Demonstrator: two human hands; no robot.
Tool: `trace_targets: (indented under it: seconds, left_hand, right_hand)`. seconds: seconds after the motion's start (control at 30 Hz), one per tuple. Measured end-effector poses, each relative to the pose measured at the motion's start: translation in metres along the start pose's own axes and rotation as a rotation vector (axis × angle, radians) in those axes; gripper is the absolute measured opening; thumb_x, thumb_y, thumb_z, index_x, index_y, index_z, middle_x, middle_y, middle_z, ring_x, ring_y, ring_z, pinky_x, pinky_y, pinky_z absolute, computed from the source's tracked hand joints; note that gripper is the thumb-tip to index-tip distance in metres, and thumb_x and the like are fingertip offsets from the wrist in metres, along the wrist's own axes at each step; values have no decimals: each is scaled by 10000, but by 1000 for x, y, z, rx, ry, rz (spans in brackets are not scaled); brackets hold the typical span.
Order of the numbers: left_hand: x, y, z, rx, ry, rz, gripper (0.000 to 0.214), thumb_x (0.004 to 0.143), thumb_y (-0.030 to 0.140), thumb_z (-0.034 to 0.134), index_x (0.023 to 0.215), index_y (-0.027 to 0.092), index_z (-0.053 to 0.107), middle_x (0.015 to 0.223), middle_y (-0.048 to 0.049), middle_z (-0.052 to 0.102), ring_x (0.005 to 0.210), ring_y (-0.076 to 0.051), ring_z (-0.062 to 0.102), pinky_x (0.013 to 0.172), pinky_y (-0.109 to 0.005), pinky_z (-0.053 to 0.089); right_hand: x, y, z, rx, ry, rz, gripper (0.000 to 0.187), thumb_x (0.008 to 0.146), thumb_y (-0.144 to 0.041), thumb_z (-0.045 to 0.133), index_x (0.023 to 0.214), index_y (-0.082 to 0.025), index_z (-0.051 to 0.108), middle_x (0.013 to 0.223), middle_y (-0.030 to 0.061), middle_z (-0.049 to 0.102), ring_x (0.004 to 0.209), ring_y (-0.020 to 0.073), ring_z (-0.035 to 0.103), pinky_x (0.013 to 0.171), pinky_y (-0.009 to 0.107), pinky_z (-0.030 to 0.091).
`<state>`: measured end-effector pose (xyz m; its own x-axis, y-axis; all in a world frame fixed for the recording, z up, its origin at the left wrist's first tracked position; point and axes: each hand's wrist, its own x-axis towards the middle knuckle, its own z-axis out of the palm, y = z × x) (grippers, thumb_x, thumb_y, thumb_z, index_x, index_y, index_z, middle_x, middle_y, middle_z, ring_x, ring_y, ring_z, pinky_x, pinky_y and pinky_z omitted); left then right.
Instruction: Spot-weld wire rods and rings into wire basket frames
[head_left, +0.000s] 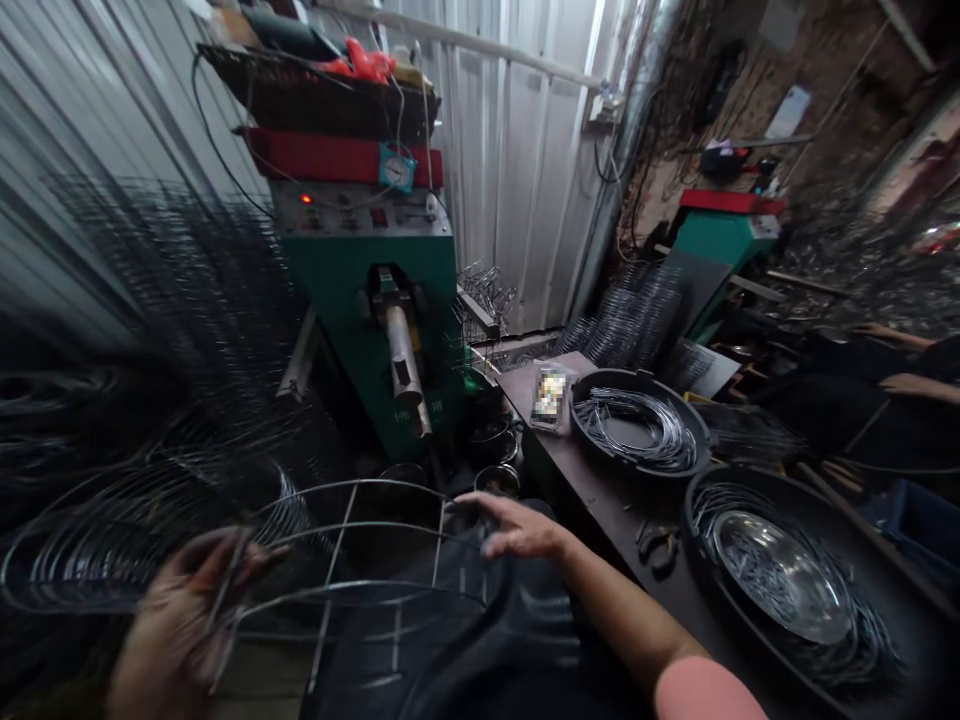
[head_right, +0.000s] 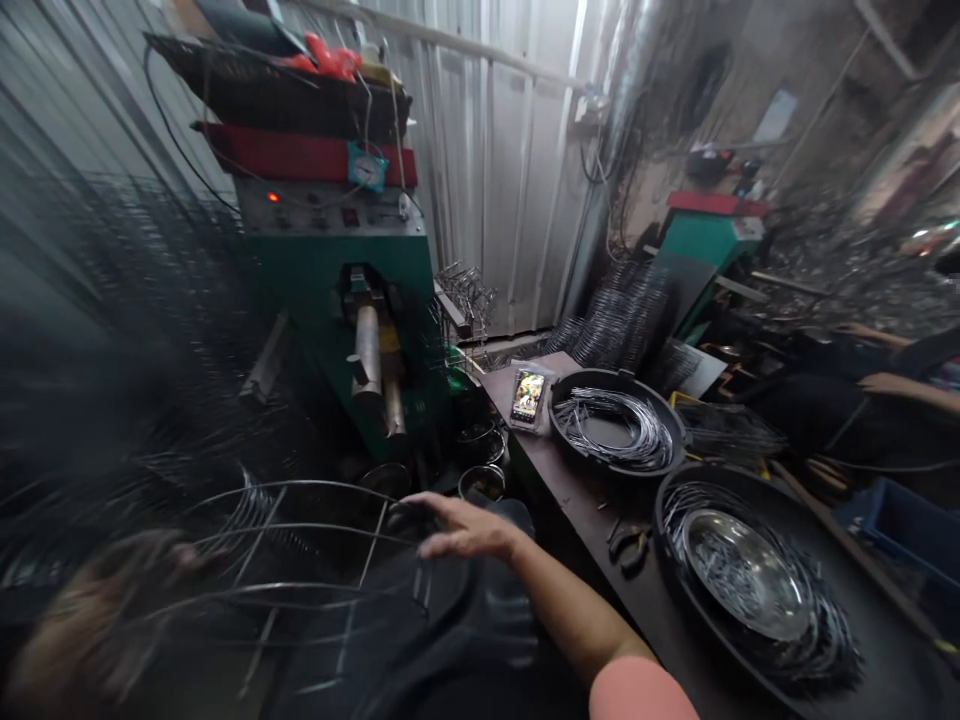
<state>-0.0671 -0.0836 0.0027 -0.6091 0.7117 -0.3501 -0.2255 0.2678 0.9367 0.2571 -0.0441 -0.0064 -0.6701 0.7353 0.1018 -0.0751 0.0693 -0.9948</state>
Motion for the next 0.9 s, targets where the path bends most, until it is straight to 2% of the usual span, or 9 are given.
trace_targets:
  seconds: [0.07,0.17,0.27,0.33,0.47,0.57,0.63,0.77,0.9]
  left_hand:
    - [-2,-7,18,-119,-121,-24,275,464,218,717,700,268,584,560,54,588,522,-160,560,451,-271,479]
    - [3,-19,40,-154,-263,-64,306,475,152,699,764,206,612,657,13,632,564,-137,579,467,-231,454]
    - [-2,-36,47,-144,-205,40,384,522,241,723,890,198,619,766,-8,644,682,-139,602,519,-205,441]
    - [-18,-49,51,-123,-177,105,437,538,317,738,938,192,616,826,-24,644,774,-155,605,577,-212,453]
    - [-57,-62,70,-61,-396,35,549,577,415,741,1063,219,578,1061,-60,614,983,-208,573,737,-291,490]
    - [-73,-65,83,-30,-414,17,576,557,409,756,1064,226,554,1047,-49,591,977,-221,572,688,-297,512]
    - [-75,-68,87,7,-389,31,584,520,409,771,1030,217,559,986,-41,591,913,-222,585,607,-282,515]
    - [-66,-79,88,120,-371,-5,595,429,394,794,955,210,586,940,-42,609,863,-213,590,544,-234,484]
    - [-63,-85,93,158,-372,-37,602,309,329,813,867,236,605,964,-49,623,926,-263,581,514,-236,474]
  right_hand:
    - [-12,0,11,171,-55,113,539,668,-436,692,1120,-178,549,812,7,608,758,136,586,736,293,466]
    - [-25,15,19,293,99,233,432,761,-461,588,1074,-163,562,595,-46,548,454,68,507,481,203,430]
    - [-22,29,16,272,283,244,428,758,-482,576,1037,-157,573,561,-47,558,393,59,486,384,162,353]
    - [-14,34,15,246,336,224,451,755,-502,567,1047,-158,566,559,-43,569,390,60,494,364,153,316]
    - [3,45,34,235,325,184,466,743,-528,570,1050,-178,566,580,-43,571,426,70,504,403,176,369]
    - [7,59,52,245,292,153,466,759,-551,538,1062,-199,583,639,-34,586,495,84,525,496,216,445]
    - [4,70,48,149,229,126,452,774,-537,528,1071,-205,605,693,-20,619,581,105,565,592,246,478]
    - [-23,80,-16,-287,232,123,300,735,-404,617,971,-229,681,871,12,685,857,179,616,828,310,451]
    - [-72,69,-122,-540,687,271,248,775,-286,537,941,-174,683,928,48,690,884,186,614,836,313,446]
